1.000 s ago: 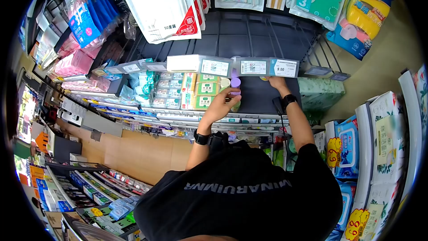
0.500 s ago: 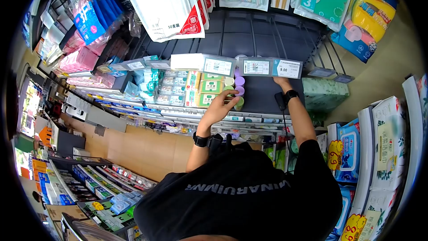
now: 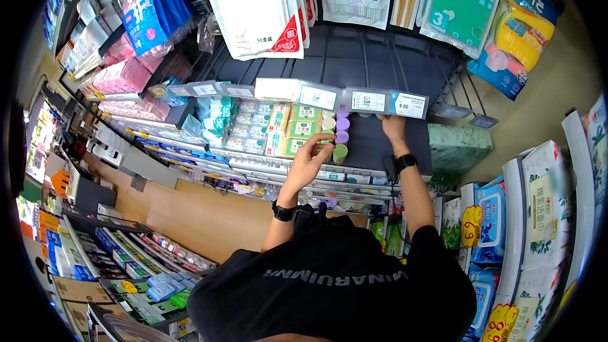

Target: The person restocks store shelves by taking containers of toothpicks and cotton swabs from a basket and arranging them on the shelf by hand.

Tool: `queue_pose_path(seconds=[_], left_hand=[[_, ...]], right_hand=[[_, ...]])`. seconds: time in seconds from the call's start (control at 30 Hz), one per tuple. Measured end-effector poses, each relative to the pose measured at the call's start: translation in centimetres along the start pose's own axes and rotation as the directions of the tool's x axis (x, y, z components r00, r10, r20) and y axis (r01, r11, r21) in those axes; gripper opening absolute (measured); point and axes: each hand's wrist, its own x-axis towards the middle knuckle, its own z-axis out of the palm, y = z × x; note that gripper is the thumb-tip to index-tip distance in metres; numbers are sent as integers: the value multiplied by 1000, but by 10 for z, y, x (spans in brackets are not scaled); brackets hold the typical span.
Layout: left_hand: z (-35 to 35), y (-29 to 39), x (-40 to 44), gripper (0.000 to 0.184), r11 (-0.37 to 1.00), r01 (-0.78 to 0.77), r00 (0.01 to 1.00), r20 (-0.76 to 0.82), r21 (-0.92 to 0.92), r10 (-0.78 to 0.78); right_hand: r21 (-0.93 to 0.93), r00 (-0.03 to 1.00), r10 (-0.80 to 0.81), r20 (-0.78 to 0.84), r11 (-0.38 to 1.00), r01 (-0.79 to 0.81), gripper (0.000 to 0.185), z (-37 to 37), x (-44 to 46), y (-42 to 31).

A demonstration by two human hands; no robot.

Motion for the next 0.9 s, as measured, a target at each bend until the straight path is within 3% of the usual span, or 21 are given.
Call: queue_pose_path(seconds=[0.03, 0.07, 0.13, 0.2, 0.27, 0.37, 0.57, 0.63, 0.7, 0.83, 0.9], left_hand=[[2, 2, -4, 27, 1000, -3, 1000, -9, -9, 3], [3, 4, -8, 27, 998, -36, 999, -36, -45, 35], [6, 13, -20, 27, 993, -69, 995, -84, -94, 61], [8, 14, -35, 27, 992, -88, 991, -109, -88, 78], [7, 24, -50, 27, 994, -90, 989, -120, -60, 83], [10, 27, -78, 28, 993, -118, 984, -139, -11, 115], [26, 32, -147, 26, 990, -86, 989, -132, -108, 72], [34, 25, -174, 23, 949, -156, 970, -223, -275, 95], [35, 21, -201, 23, 939, -176, 969, -219, -295, 113], [32, 33, -255, 30, 960, -62, 992, -123, -273, 29], [32, 36, -279, 36, 950, 66, 989, -109, -304, -103]], right_hand=[[200, 999, 39, 14, 979, -41, 47, -7, -14, -19], [192, 999, 28, 16, 981, -30, 47, -7, -27, -32], [626, 985, 84, -150, 779, 29, 50, -5, -61, -54], [650, 996, 21, -90, 759, 43, 51, -34, -103, -92], [784, 999, -4, 33, 621, -23, 48, -71, -145, -129], [822, 993, -53, 101, 567, -54, 46, -114, -199, -154], [844, 993, -30, 111, 531, -78, 45, -156, -289, -179], [844, 994, -42, 102, 533, -64, 48, -157, -320, -181], [856, 995, -34, 99, 513, -68, 51, -162, -351, -190], [872, 993, -8, 119, 478, -101, 52, -174, -411, -211], [882, 992, -19, 123, 461, -100, 53, -176, -438, -216]])
